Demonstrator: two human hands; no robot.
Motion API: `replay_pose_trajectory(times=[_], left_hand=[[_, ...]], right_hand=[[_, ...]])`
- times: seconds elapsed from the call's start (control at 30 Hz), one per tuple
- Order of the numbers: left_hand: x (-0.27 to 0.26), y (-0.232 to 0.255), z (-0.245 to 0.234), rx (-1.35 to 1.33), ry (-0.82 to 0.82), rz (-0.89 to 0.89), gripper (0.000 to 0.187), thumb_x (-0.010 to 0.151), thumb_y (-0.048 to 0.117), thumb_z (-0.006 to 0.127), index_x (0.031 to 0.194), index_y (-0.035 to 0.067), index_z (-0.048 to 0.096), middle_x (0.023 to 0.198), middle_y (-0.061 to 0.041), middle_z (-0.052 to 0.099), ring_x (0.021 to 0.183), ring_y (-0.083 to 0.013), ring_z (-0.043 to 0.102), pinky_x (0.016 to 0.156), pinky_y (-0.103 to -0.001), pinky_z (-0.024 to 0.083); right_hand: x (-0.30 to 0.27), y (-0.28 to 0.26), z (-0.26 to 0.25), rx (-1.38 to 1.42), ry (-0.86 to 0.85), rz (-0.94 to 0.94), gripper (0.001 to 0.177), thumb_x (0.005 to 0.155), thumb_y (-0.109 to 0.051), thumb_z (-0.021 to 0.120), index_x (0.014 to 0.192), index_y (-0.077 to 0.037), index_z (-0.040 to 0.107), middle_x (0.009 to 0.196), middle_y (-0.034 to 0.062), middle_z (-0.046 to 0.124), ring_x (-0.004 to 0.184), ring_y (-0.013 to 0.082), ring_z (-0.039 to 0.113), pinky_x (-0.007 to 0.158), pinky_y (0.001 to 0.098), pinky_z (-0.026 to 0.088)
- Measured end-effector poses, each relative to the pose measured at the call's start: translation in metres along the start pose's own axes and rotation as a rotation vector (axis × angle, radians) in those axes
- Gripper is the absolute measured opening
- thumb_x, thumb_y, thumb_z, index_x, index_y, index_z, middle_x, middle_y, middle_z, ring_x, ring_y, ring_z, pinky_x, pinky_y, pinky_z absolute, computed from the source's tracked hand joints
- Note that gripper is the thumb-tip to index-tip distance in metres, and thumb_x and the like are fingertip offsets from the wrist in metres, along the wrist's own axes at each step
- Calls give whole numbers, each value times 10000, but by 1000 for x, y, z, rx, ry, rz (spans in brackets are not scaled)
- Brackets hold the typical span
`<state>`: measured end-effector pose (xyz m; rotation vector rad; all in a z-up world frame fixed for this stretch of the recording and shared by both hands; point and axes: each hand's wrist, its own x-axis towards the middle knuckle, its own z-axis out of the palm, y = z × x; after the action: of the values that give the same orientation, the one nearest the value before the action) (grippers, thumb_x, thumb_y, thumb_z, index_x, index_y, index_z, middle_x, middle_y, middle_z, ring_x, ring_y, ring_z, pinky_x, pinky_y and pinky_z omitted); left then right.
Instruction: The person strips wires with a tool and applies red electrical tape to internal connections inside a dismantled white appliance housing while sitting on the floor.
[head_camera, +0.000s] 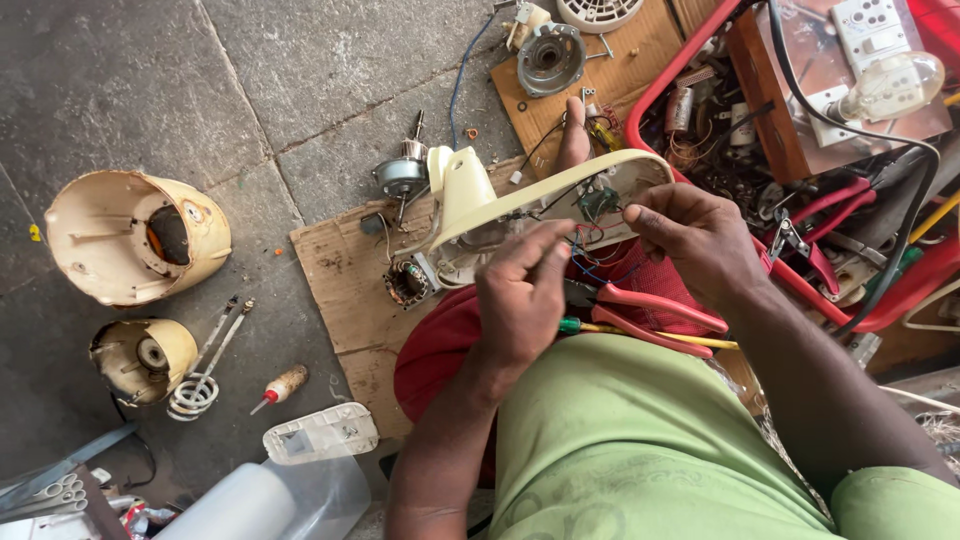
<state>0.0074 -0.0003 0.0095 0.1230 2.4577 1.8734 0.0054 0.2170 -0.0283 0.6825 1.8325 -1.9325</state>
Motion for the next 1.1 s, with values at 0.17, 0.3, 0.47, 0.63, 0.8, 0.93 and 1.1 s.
replay_pose_trajectory(times=[0.17,0.3,0.47,0.63,0.8,0.93,1.1], left_hand=[[-5,-1,19,145,-139,249,316,903,-43,653,1216,-25,693,1185,-226,724,1159,-353,710,1045,-389,566],[-6,-15,18,200,-151,247,221,932,-18,688,1147,6,731,1085,-184,751,1105,-338,730,976,-380,593],[-7,-27,14,-245,66,-153,151,1016,50,692,1146,-17,729,1052,-121,779,915,-157,736,816,-287,621],[-4,-49,10,-547,221,-279,154,1018,30,666,1157,-27,695,1027,-82,748,837,-94,691,731,-249,602],[-6,-57,11,-559,242,-315,160,1013,26,673,1161,-33,692,1042,-87,755,892,-98,701,736,-245,589],[-6,-57,13,-526,243,-305,168,1007,33,680,1162,-32,686,1040,-83,758,911,-104,711,722,-242,582],[-9,-57,16,-558,216,-319,184,1016,42,677,1183,-36,672,1066,-91,750,947,-103,706,774,-234,571]], right_hand=[[-19,5,-7,-120,-112,18,223,934,-156,753,1068,23,754,902,79,719,783,103,621,701,276,524],[-24,13,-2,5,-156,7,220,913,-133,722,1081,8,734,978,38,758,883,82,692,810,262,585],[-16,21,2,187,-96,-11,268,994,-154,672,1231,-40,722,1001,21,735,856,78,633,779,261,538],[-13,15,11,-54,-67,-2,280,985,-133,676,1242,-29,720,999,10,737,865,66,639,800,251,554],[-11,12,26,-130,-106,81,300,983,-169,672,1248,-39,722,970,24,744,811,74,647,734,244,563],[-5,14,39,-74,-153,124,294,966,-193,655,1216,-41,695,971,22,773,848,59,713,743,233,596],[-3,23,49,-110,-131,93,260,976,-177,692,1174,-9,712,947,42,748,755,80,645,629,261,538]])
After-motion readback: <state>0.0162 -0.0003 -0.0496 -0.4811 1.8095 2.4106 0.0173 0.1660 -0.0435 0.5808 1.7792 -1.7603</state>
